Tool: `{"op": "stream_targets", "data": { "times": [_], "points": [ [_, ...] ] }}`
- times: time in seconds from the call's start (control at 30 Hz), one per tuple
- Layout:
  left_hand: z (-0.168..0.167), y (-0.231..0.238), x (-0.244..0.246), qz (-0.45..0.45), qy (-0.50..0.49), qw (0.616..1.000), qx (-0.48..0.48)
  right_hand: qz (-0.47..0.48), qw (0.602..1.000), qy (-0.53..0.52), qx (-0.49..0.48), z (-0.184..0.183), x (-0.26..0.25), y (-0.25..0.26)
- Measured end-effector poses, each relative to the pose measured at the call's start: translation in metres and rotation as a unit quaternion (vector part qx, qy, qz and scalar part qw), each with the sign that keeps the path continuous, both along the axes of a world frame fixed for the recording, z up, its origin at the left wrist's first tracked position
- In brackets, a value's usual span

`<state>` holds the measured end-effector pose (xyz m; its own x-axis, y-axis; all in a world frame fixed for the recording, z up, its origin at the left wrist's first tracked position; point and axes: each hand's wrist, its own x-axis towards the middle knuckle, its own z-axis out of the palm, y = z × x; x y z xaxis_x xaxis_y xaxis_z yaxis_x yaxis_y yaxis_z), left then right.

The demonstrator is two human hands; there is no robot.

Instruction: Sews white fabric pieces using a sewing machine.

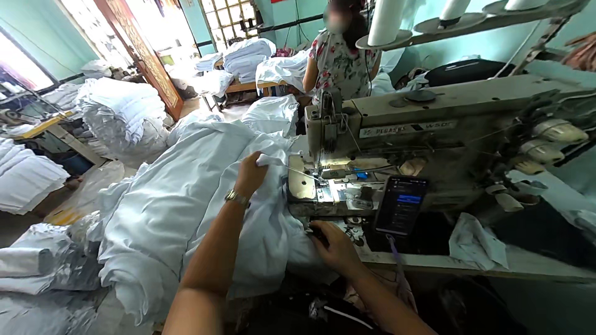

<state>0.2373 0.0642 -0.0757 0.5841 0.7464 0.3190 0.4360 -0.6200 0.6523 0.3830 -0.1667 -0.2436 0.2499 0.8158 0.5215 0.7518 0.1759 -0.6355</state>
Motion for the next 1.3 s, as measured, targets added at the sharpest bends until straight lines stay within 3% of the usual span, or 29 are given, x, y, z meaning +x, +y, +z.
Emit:
{"op": "stream_targets", "data": {
  "times": [0.07, 0.1, 0.13, 0.2, 0.33, 0.4, 0.47, 0.5, 0.53, 0.57, 0.6, 0.63, 0.7, 0.73, 0.83, 0.93, 1.0, 1.07, 1.17, 1.3],
  "points": [
    [-0.011, -0.047, -0.033, -0.080, 0.014, 0.975, -0.209, -0.027, 0.999, 0.029, 0.024, 0.001, 0.000, 0.003],
    [-0.025, -0.066, -0.044, -0.140, 0.050, 0.959, -0.243, -0.051, 0.997, 0.031, 0.047, 0.002, 0.000, 0.005],
    [-0.042, -0.082, -0.050, -0.190, 0.092, 0.953, -0.217, -0.074, 0.995, 0.019, 0.065, 0.007, 0.000, 0.007],
    [-0.072, -0.103, -0.055, -0.250, 0.131, 0.957, -0.073, -0.107, 0.989, -0.033, 0.094, 0.021, 0.000, 0.015],
    [-0.060, -0.126, -0.054, -0.277, 0.243, 0.919, 0.140, -0.117, 0.983, -0.096, 0.105, 0.048, -0.004, 0.033],
    [-0.042, -0.122, -0.059, -0.344, 0.269, 0.891, 0.129, -0.105, 0.986, -0.090, 0.097, 0.052, -0.006, 0.033],
    [-0.008, -0.092, -0.081, -0.369, 0.219, 0.902, 0.057, -0.097, 0.990, -0.063, 0.086, 0.052, -0.005, 0.029],
    [0.015, -0.068, -0.104, -0.306, 0.165, 0.937, 0.014, -0.091, 0.992, -0.042, 0.083, 0.050, -0.002, 0.027],
    [0.041, -0.043, -0.134, -0.168, 0.093, 0.981, -0.015, -0.083, 0.994, -0.015, 0.073, 0.049, 0.000, 0.022],
    [0.067, -0.018, -0.165, 0.018, -0.009, 1.000, -0.004, -0.078, 0.995, 0.010, 0.056, 0.049, 0.002, 0.016],
    [0.090, 0.008, -0.199, 0.177, -0.121, 0.976, 0.040, -0.078, 0.996, 0.024, 0.034, 0.049, 0.002, 0.010],
    [0.109, 0.031, -0.236, 0.260, -0.210, 0.937, 0.102, -0.077, 0.996, 0.031, 0.010, 0.050, 0.003, 0.005],
    [0.137, 0.033, -0.288, 0.361, -0.258, 0.872, 0.207, -0.070, 0.995, 0.031, -0.062, 0.051, 0.000, 0.001],
    [0.138, 0.016, -0.292, 0.379, -0.256, 0.859, 0.228, -0.052, 0.991, 0.028, -0.123, 0.050, -0.002, 0.000],
    [0.097, -0.043, -0.233, 0.295, -0.121, 0.915, 0.245, 0.029, 0.959, -0.015, -0.280, 0.049, -0.010, 0.007],
    [0.011, -0.069, -0.137, 0.113, 0.005, 0.981, 0.158, 0.050, 0.951, -0.049, -0.300, 0.054, -0.019, 0.014],
    [-0.047, -0.081, -0.088, -0.007, 0.080, 0.995, 0.060, 0.023, 0.939, -0.074, -0.336, 0.064, -0.023, 0.013],
    [-0.082, -0.097, -0.053, -0.061, 0.133, 0.989, -0.017, 0.008, 0.912, -0.084, -0.401, 0.071, -0.022, 0.011],
    [-0.102, -0.110, -0.029, -0.074, 0.211, 0.974, -0.047, 0.041, 0.918, -0.085, -0.386, 0.072, -0.015, 0.003],
    [-0.096, -0.101, -0.029, -0.099, 0.185, 0.973, -0.094, 0.051, 0.932, -0.049, -0.356, 0.081, -0.010, -0.003]
  ]
}}
